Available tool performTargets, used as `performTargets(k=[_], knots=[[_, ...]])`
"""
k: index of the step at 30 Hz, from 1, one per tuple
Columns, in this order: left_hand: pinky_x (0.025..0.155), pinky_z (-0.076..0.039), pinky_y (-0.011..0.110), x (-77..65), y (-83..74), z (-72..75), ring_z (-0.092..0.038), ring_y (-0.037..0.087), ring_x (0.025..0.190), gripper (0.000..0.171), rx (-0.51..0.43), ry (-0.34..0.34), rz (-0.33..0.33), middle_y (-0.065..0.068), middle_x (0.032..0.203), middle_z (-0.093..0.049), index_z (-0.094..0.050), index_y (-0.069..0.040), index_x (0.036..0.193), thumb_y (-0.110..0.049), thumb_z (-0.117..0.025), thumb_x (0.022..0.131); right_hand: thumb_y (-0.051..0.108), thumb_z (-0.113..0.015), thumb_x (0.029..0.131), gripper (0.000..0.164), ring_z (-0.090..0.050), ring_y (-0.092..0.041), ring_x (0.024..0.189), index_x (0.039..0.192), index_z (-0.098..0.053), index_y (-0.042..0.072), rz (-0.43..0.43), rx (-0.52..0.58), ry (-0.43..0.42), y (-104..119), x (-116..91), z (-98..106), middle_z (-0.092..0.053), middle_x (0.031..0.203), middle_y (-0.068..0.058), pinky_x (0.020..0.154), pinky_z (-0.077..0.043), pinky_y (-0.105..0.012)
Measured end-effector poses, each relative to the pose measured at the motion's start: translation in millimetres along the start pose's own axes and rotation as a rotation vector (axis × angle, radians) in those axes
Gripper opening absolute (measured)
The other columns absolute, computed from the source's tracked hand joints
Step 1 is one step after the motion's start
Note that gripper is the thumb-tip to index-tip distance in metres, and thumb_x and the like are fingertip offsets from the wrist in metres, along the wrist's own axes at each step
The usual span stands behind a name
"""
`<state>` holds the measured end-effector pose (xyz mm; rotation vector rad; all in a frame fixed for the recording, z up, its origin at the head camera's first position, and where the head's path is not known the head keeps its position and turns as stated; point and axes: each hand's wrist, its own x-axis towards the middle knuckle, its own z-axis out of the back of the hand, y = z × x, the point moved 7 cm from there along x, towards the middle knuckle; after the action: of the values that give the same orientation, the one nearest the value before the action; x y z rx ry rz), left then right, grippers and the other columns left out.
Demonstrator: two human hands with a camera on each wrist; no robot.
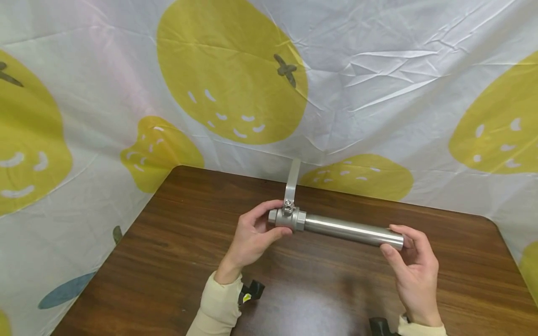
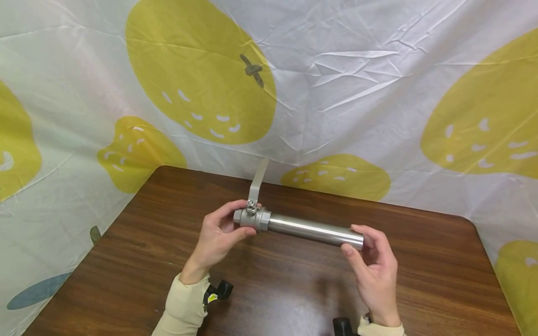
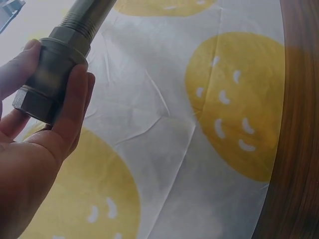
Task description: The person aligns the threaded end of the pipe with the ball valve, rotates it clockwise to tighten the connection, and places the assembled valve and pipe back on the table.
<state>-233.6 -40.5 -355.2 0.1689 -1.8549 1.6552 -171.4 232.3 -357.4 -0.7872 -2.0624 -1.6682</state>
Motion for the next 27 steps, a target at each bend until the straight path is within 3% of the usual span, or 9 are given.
performTargets(k=[11,15,20,27], knots=[[0.074,-0.049,0.021,0.5,4.3,0.9,-0.052,0.016,0.091,0.047,0.008,0.009,0.033,0.016,0.108,-0.054,-0.051,0.001,0.117,0.003,-0.069,0.073,-0.023,-0.056,0.073,0.044,-0.060,-0.010,0.080,0.115,-0.047,-0.016,-0.026,-0.070,-0.018,-3.5,-2.4,0.5,-0.066,0.089,-0.006,0.067,-0.046,-0.015],[0.073,-0.050,0.022,-0.2,5.5,1.2,-0.052,0.016,0.091,0.046,0.018,0.021,0.049,0.015,0.109,-0.053,-0.051,0.000,0.117,0.001,-0.068,0.074,-0.021,-0.058,0.073,0.048,-0.055,-0.006,0.068,0.119,-0.047,-0.014,-0.069,-0.142,-0.020,-5.3,-3.7,0.6,-0.065,0.090,-0.003,0.059,-0.042,-0.014],[0.071,-0.050,0.022,-0.6,6.2,3.0,-0.052,0.015,0.090,0.046,0.032,0.016,0.057,0.016,0.109,-0.053,-0.051,0.000,0.119,0.000,-0.067,0.076,-0.022,-0.059,0.071,0.059,-0.049,-0.006,0.057,0.126,-0.040,-0.012,-0.078,-0.178,0.053,-5.2,-3.9,-2.1,-0.062,0.091,-0.002,0.052,-0.040,-0.015],[0.070,-0.050,0.023,-0.4,6.1,3.5,-0.053,0.015,0.088,0.047,0.028,0.017,0.071,0.016,0.106,-0.053,-0.051,0.000,0.119,0.002,-0.067,0.075,-0.025,-0.057,0.070,0.058,-0.059,-0.009,0.074,0.125,-0.039,-0.016,-0.049,-0.157,0.127,-3.2,-3.6,-3.4,-0.065,0.093,-0.006,0.062,-0.047,-0.014]])
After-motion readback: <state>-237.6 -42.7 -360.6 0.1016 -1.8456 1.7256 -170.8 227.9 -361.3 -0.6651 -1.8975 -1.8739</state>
